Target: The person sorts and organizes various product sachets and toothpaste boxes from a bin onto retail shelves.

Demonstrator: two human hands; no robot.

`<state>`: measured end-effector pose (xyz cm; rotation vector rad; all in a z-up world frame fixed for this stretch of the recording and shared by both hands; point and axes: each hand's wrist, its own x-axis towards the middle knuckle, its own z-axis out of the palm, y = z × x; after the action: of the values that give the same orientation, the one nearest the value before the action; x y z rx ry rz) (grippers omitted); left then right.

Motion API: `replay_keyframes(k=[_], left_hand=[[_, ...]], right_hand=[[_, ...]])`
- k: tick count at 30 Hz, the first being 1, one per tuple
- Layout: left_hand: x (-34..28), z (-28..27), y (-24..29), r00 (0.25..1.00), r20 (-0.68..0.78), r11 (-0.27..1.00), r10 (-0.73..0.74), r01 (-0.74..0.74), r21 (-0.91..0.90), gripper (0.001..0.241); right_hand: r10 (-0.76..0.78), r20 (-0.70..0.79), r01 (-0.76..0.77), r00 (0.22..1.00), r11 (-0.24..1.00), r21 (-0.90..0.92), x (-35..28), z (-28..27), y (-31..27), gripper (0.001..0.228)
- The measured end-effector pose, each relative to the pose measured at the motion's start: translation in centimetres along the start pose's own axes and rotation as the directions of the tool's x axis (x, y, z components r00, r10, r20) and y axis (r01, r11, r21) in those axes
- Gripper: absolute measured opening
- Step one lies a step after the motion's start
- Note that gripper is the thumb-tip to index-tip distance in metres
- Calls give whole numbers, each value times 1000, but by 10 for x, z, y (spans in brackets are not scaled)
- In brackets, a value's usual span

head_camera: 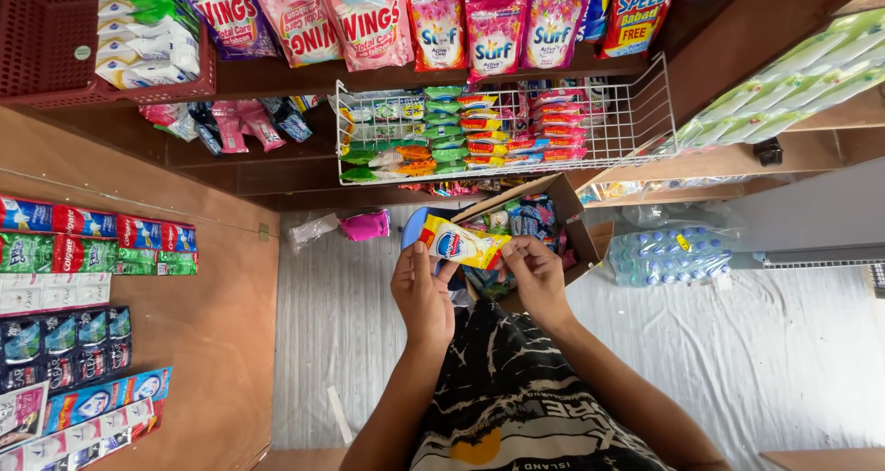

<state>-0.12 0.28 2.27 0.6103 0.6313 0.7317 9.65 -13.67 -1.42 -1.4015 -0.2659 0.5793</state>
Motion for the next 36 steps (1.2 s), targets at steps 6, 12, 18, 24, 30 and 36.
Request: replay_keyframes(k=[6, 12, 18, 24, 30, 36], left_hand=[[2, 0, -4, 998, -50, 997, -48, 45, -59, 25], [2, -4, -4, 1000, -16, 1000, -1, 1, -7, 24], [-2, 9, 5, 1000, -3, 999, -23, 23, 42, 26], [1, 4, -4, 1000, 21, 1000, 5, -6, 31, 26], [4, -3, 0, 964, 223, 857, 145, -235, 459, 24], [-11, 35, 27, 847, 518, 607, 119, -475, 637, 14]], right_hand=[[104, 80, -129, 991, 882, 453, -2, 4, 12, 19], [133, 83, -150, 988, 955, 254, 0, 3, -4, 21], [115, 22, -116, 993, 945, 307, 4, -2, 6, 19], [133, 144, -192, 980, 807, 559, 6, -18, 32, 16], [66, 242, -70, 968, 997, 8, 11, -5, -55, 36], [68, 404, 80, 912, 938, -338, 14, -12, -56, 39]])
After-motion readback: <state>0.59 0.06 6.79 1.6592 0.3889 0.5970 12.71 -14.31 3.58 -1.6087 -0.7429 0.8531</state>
